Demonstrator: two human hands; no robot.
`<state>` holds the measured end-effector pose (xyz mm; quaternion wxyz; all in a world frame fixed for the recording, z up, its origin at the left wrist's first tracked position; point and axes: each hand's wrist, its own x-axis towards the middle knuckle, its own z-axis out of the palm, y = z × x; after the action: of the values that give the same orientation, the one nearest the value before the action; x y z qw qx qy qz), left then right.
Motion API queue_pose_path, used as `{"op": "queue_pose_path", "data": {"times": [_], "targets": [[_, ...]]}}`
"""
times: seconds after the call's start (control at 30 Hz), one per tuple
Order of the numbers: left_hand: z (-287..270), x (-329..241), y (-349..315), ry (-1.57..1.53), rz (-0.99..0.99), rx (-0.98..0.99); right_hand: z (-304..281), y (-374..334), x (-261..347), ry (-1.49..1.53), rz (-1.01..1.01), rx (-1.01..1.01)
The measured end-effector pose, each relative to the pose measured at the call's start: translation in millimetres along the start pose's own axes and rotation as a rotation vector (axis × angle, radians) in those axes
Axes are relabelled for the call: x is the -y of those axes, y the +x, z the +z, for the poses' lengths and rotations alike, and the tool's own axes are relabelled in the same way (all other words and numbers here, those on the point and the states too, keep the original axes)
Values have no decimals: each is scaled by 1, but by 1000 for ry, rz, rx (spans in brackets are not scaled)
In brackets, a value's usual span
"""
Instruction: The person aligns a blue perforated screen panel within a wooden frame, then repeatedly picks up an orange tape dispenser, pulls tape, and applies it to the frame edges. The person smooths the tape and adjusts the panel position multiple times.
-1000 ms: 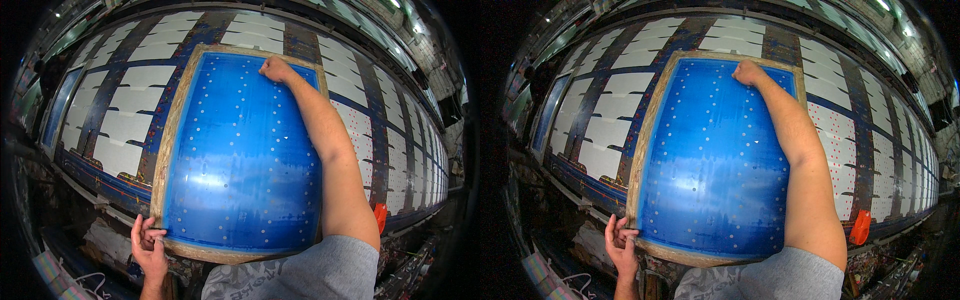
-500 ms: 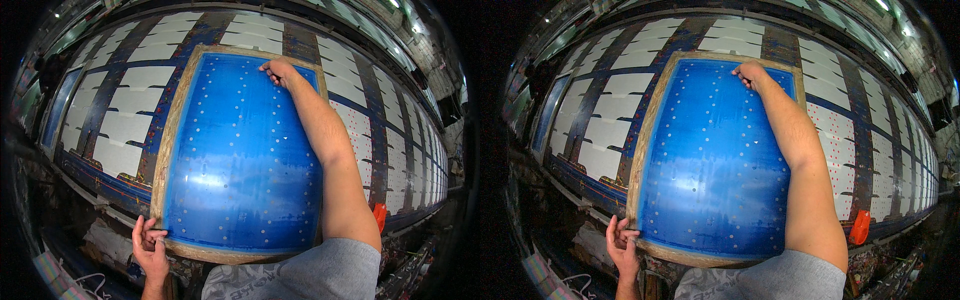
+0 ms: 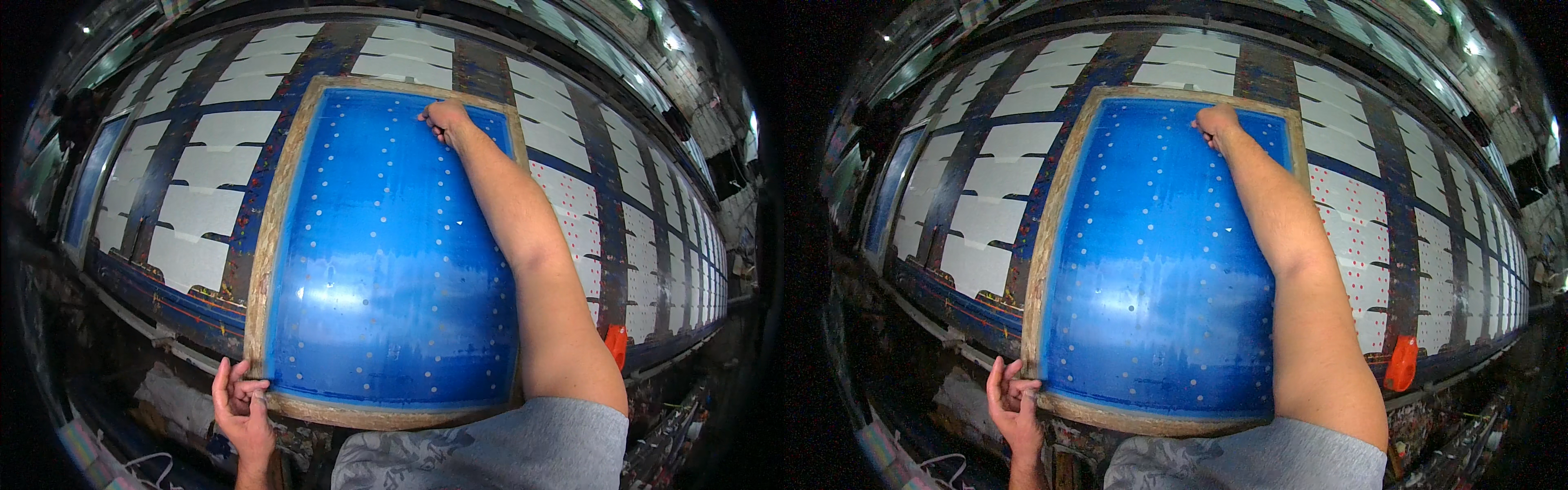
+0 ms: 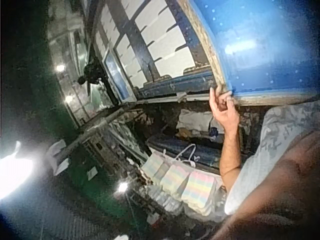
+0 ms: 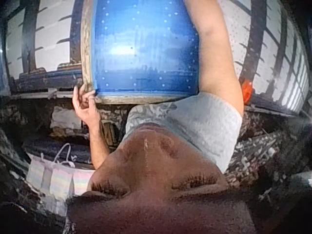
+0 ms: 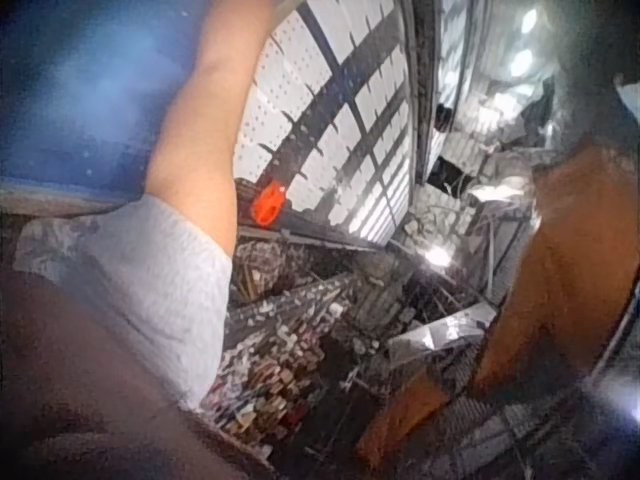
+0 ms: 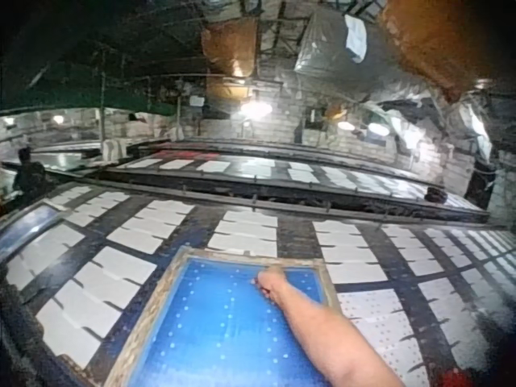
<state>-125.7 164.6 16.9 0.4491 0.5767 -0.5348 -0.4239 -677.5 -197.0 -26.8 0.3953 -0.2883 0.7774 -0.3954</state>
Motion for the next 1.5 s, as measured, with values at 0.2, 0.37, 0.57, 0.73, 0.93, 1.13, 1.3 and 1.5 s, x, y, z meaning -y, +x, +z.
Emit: {"op": "queue_pose_path", "data": {"times": [0.2, 0.37, 0.57, 0.73, 0.93, 1.13, 1.3, 1.5], "targets": [[-9, 3, -2, 8, 18, -4, 5, 5, -1, -67, -13, -74], [-20, 3, -1, -13, -29, -45, 13, 23, -6, -295, -80, -167], [-43, 11, 3, -15, -17, -58, 20, 21, -5, -456, -118, -314], [-62, 22, 8, -31, -44, -77, 17, 6, 3, -402, -31, -283], [-82, 33, 16, -15, -86, -106, 13, 5, 2, -56, 3, -234], [-91, 41, 30, -18, -76, -100, 14, 10, -3, -73, 34, -222], [-89, 42, 40, -37, -70, -73, 17, 13, -3, -114, 42, -263], [-91, 46, 46, -41, -55, -54, 20, 11, -3, -165, 15, -320]]}}
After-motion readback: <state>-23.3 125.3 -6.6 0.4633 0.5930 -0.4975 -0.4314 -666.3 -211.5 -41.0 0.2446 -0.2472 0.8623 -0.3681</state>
